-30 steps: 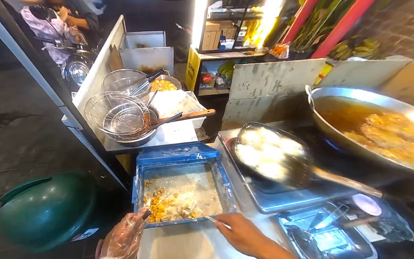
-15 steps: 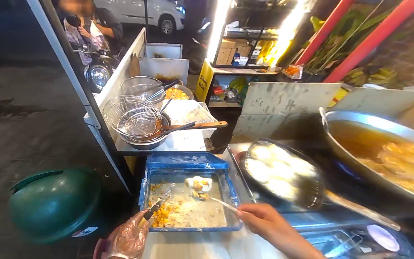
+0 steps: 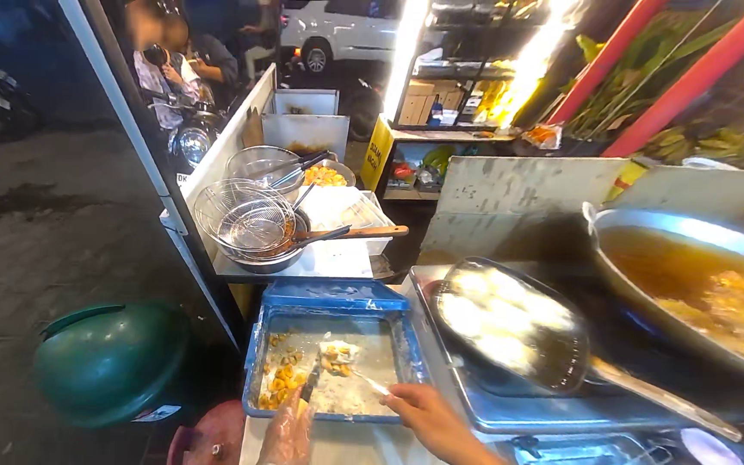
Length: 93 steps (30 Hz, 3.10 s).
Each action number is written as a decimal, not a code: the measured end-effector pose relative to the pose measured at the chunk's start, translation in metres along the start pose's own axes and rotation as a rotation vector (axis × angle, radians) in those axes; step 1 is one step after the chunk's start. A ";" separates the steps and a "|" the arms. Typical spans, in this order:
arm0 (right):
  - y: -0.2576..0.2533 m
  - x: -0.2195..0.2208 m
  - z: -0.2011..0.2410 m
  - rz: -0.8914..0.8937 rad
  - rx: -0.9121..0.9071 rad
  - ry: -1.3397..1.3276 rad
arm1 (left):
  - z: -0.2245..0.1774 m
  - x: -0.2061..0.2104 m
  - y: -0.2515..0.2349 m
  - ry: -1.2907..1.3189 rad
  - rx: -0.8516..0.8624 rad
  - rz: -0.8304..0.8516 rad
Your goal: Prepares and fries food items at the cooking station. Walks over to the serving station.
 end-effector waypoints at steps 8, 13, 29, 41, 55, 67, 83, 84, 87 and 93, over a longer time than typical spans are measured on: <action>0.004 -0.023 -0.005 -0.075 0.080 0.434 | -0.025 0.023 0.004 -0.676 -0.012 -0.003; 0.002 -0.025 -0.009 -0.037 0.080 0.458 | -0.030 0.036 0.001 -0.761 0.002 0.017; -0.013 -0.041 -0.035 -0.017 0.036 0.333 | -0.056 0.017 0.008 -0.783 -0.031 0.048; -0.009 -0.048 -0.039 -0.078 0.042 0.405 | -0.027 0.002 0.011 -0.671 -0.188 0.071; -0.011 -0.039 -0.018 -0.072 -0.012 0.603 | -0.008 -0.015 0.016 -0.604 -0.234 0.224; -0.017 0.038 -0.016 0.260 -0.137 1.388 | 0.044 -0.004 0.013 -0.173 -0.104 0.096; 0.012 -0.032 -0.098 0.216 0.437 -0.043 | 0.049 -0.017 0.002 0.012 -0.018 -0.018; 0.020 -0.032 -0.102 0.205 0.463 -0.110 | 0.049 -0.017 0.000 0.011 -0.015 -0.016; 0.036 -0.040 -0.096 0.187 0.428 -0.181 | 0.047 -0.016 -0.007 -0.007 0.013 -0.004; 0.067 -0.080 -0.030 0.110 0.041 -0.187 | 0.039 -0.015 -0.021 -0.005 0.061 0.002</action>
Point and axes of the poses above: each hand's wrist, its own y-axis away from the middle knuckle, its own x-axis out of the palm, z = x × y, the point moved 10 cm from there along -y, towards the middle knuckle, and after that the axes turned 13 degrees about x, right-handed, at the moved point
